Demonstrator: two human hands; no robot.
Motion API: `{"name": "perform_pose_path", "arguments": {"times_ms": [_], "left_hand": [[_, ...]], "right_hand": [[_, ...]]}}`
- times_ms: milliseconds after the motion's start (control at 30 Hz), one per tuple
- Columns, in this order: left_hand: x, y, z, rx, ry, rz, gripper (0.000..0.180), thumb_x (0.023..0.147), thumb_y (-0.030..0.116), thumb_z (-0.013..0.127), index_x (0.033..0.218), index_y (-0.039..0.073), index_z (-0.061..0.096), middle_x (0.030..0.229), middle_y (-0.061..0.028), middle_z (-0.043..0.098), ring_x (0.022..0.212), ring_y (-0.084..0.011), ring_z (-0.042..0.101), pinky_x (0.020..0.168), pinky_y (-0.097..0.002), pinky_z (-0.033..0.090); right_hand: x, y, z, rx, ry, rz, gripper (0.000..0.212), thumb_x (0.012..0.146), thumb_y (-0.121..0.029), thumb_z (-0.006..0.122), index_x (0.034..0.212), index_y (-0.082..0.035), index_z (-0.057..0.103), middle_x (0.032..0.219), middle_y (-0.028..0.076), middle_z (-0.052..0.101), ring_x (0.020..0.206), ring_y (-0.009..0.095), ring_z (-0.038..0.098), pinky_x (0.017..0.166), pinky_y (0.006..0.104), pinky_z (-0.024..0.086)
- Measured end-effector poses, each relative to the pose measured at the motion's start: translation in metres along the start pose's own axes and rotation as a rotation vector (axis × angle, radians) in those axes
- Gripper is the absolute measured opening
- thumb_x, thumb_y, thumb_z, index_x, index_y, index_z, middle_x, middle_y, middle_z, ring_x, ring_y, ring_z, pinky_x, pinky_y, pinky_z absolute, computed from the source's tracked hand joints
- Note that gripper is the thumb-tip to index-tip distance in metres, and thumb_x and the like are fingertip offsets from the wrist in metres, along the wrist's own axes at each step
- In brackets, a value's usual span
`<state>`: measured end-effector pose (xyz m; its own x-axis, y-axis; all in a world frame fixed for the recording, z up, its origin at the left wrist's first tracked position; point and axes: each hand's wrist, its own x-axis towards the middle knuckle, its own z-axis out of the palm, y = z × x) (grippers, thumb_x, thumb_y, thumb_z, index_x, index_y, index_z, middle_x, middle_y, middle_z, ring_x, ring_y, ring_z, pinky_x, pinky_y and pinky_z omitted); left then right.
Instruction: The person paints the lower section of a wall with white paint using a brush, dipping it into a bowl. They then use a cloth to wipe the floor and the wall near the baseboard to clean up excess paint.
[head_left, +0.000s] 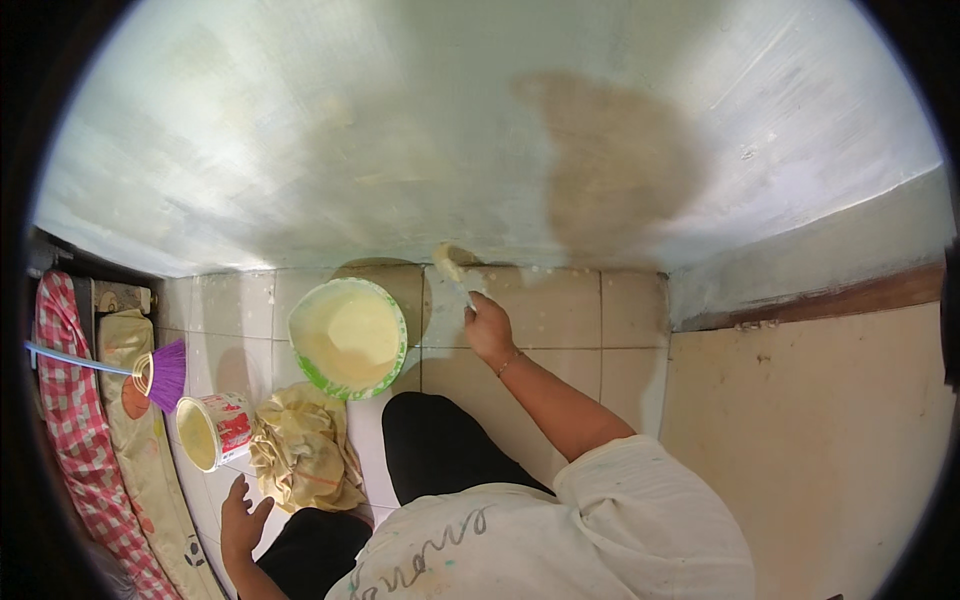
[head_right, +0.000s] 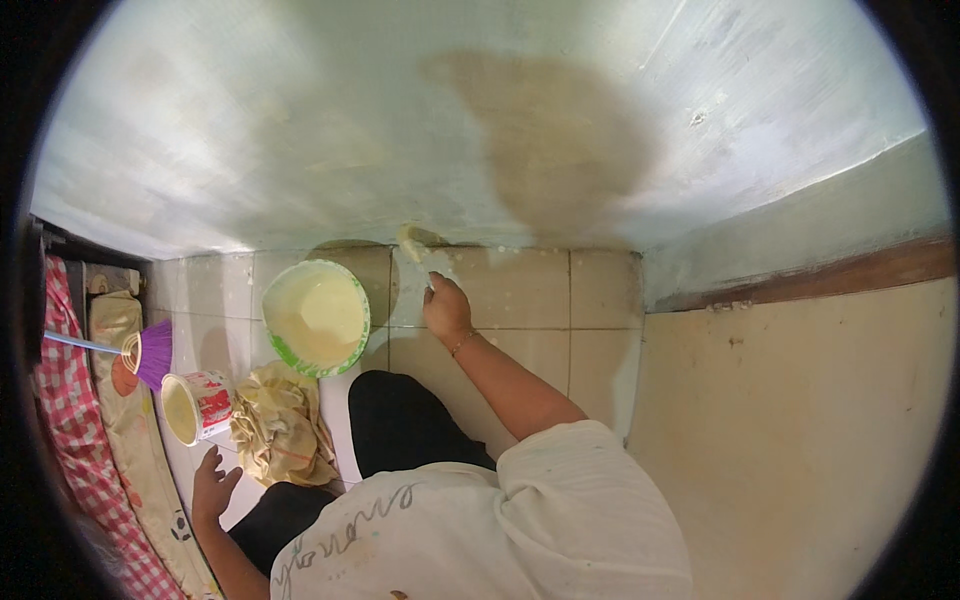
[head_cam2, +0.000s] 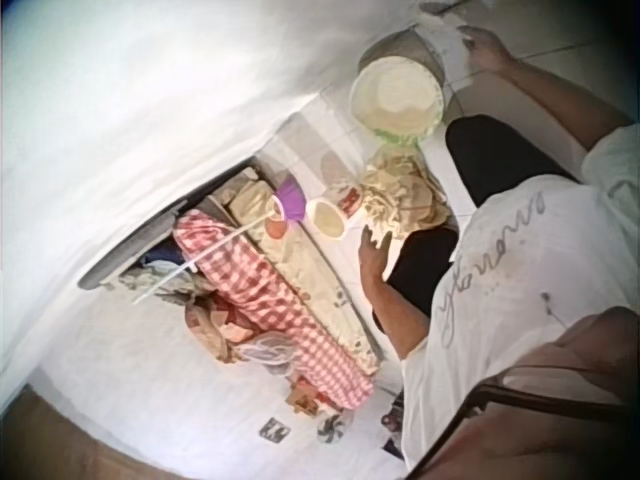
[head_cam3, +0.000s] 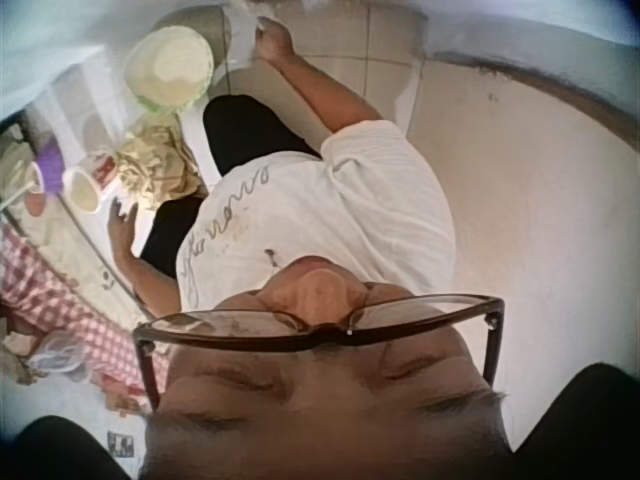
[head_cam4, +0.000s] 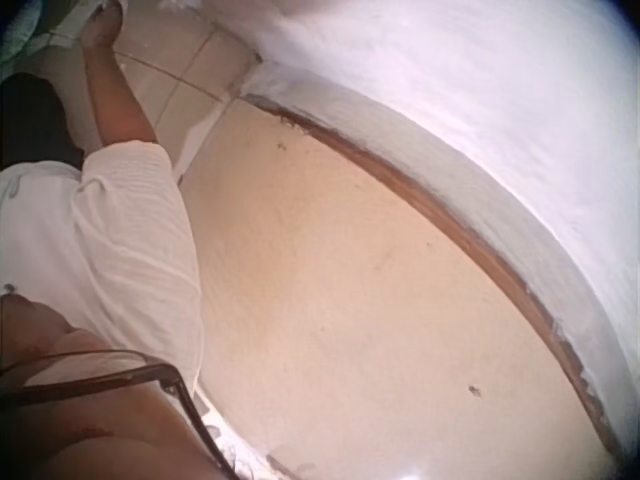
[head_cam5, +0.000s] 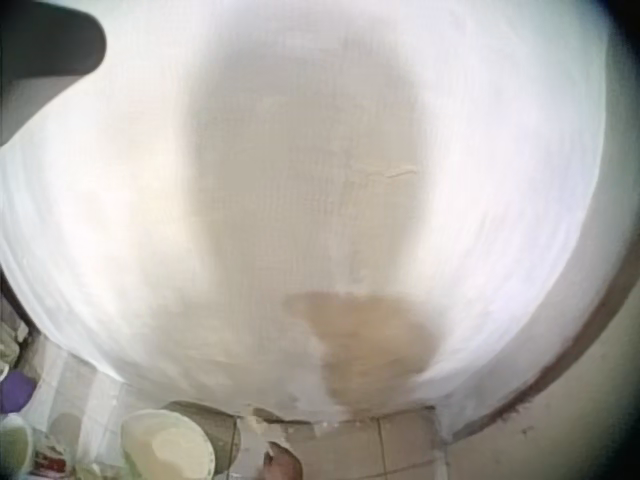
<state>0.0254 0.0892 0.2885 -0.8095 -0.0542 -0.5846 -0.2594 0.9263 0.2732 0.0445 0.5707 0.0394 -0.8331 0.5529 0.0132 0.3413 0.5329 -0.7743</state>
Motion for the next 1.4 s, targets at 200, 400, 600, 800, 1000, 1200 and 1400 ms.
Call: {"name": "perform_pose_path", "arguments": {"times_ms": [200,400,600,800,1000,1200,1400], "left_hand": [[0.001,0.008,0.001,-0.011,-0.006,0.116,0.075,0.076,0.011,0.074,0.139,-0.006,0.037,0.135,-0.0297,0.047,0.122,-0.0385,0.051,0.098,-0.0433,0.046],[-0.008,0.022,-0.006,-0.003,-0.006,-0.003,0.074,0.076,0.010,0.074,0.139,-0.006,0.038,0.136,-0.0285,0.046,0.125,-0.0369,0.049,0.100,-0.0435,0.045],[-0.010,0.026,-0.004,-0.023,-0.014,0.053,0.074,0.076,0.010,0.074,0.139,-0.005,0.038,0.136,-0.0274,0.048,0.125,-0.0356,0.049,0.102,-0.0426,0.043],[-0.018,0.043,-0.006,-0.030,0.005,0.123,0.074,0.075,0.008,0.074,0.139,-0.005,0.039,0.137,-0.0242,0.048,0.126,-0.0339,0.048,0.104,-0.0424,0.040],[-0.036,0.047,-0.015,-0.003,0.073,0.166,0.076,0.074,0.009,0.074,0.139,-0.005,0.038,0.136,-0.0237,0.049,0.127,-0.0351,0.047,0.107,-0.0397,0.035],[-0.042,0.049,-0.019,0.011,0.081,0.201,0.076,0.074,0.011,0.075,0.139,-0.005,0.039,0.136,-0.0242,0.049,0.128,-0.0360,0.046,0.107,-0.0394,0.035],[-0.040,0.040,-0.022,-0.026,0.063,0.134,0.076,0.074,0.012,0.075,0.139,-0.004,0.039,0.137,-0.0233,0.048,0.129,-0.0350,0.044,0.108,-0.0394,0.034]], "right_hand": [[0.014,0.030,-0.006,-0.303,-0.091,0.005,0.033,0.085,-0.010,0.055,0.118,-0.006,0.058,0.099,0.021,0.059,0.082,0.039,0.062,0.074,0.0461,0.051],[0.003,0.101,-0.059,-0.459,0.083,0.223,0.037,0.085,-0.010,0.054,0.123,-0.014,0.057,0.102,0.020,0.059,0.086,0.039,0.062,0.074,0.0478,0.051],[-0.038,0.160,-0.171,-0.637,0.306,0.584,0.037,0.089,-0.012,0.052,0.125,-0.007,0.055,0.106,0.022,0.059,0.091,0.039,0.062,0.076,0.0470,0.051],[-0.033,0.162,-0.181,-0.725,0.319,0.757,0.033,0.092,-0.019,0.049,0.123,-0.007,0.057,0.105,0.023,0.059,0.091,0.040,0.062,0.077,0.0473,0.051],[-0.012,0.044,-0.084,-0.618,-0.073,0.188,0.033,0.091,-0.020,0.052,0.119,-0.005,0.059,0.105,0.024,0.059,0.087,0.037,0.063,0.076,0.0483,0.052],[0.066,-0.051,0.010,-0.513,-0.305,-0.226,0.032,0.089,-0.014,0.048,0.116,-0.001,0.059,0.108,0.025,0.057,0.090,0.039,0.062,0.079,0.0459,0.052],[0.083,-0.062,0.049,-0.576,-0.324,-0.293,0.028,0.087,-0.010,0.046,0.108,0.001,0.061,0.110,0.026,0.058,0.093,0.039,0.062,0.080,0.0456,0.051]]}}
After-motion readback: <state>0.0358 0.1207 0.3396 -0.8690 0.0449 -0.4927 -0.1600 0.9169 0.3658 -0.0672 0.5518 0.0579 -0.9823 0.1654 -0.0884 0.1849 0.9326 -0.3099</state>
